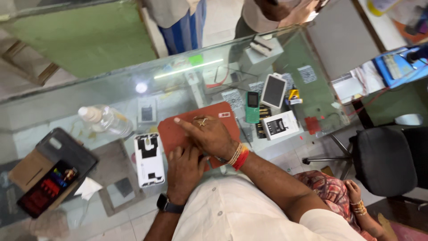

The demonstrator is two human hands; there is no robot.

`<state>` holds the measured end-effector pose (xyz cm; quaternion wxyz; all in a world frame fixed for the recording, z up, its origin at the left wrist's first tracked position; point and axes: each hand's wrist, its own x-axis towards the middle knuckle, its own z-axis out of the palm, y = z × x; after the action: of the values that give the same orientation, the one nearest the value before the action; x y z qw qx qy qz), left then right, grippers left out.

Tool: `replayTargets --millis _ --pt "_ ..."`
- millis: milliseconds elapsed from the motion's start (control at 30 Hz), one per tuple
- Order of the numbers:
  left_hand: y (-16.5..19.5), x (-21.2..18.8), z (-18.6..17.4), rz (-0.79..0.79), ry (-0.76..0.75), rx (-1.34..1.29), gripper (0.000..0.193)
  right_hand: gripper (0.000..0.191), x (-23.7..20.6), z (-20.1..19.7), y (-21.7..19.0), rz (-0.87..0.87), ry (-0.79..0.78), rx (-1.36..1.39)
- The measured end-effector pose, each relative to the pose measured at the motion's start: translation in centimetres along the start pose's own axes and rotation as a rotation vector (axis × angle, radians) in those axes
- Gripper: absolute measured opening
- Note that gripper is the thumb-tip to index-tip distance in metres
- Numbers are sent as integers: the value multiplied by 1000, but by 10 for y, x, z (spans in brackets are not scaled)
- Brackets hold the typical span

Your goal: The person works on a disassembled smartphone at a glass counter. They use a red-handled screwdriver to tighten screws on the phone's internal frame, then pick up the white back cover and align it with the phone body, preparing to reassemble the device.

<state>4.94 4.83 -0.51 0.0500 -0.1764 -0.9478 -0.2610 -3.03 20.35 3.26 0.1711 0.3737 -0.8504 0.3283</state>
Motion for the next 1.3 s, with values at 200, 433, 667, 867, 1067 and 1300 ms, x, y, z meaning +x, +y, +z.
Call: replayTargets --millis 200,433,667,867,1067,1300 --pt "-16 -14 5 38 51 -27 34 72 -11 27 -5 65 -27 98" --pt "-25 -36 -6 51 53 -47 32 57 -17 50 -22 253 223 478" --pt "-36 -63 -22 30 95 -156 33 27 2 51 -15 312 -140 263" --pt "-38 -67 -25 34 63 -155 32 19 20 66 -14 47 -266 -52" --pt "-37 -64 -28 30 43 -164 32 16 25 68 -8 5 -304 -123" --pt "-43 -55 -25 56 30 -182 37 7 -22 23 36 327 -34 121"
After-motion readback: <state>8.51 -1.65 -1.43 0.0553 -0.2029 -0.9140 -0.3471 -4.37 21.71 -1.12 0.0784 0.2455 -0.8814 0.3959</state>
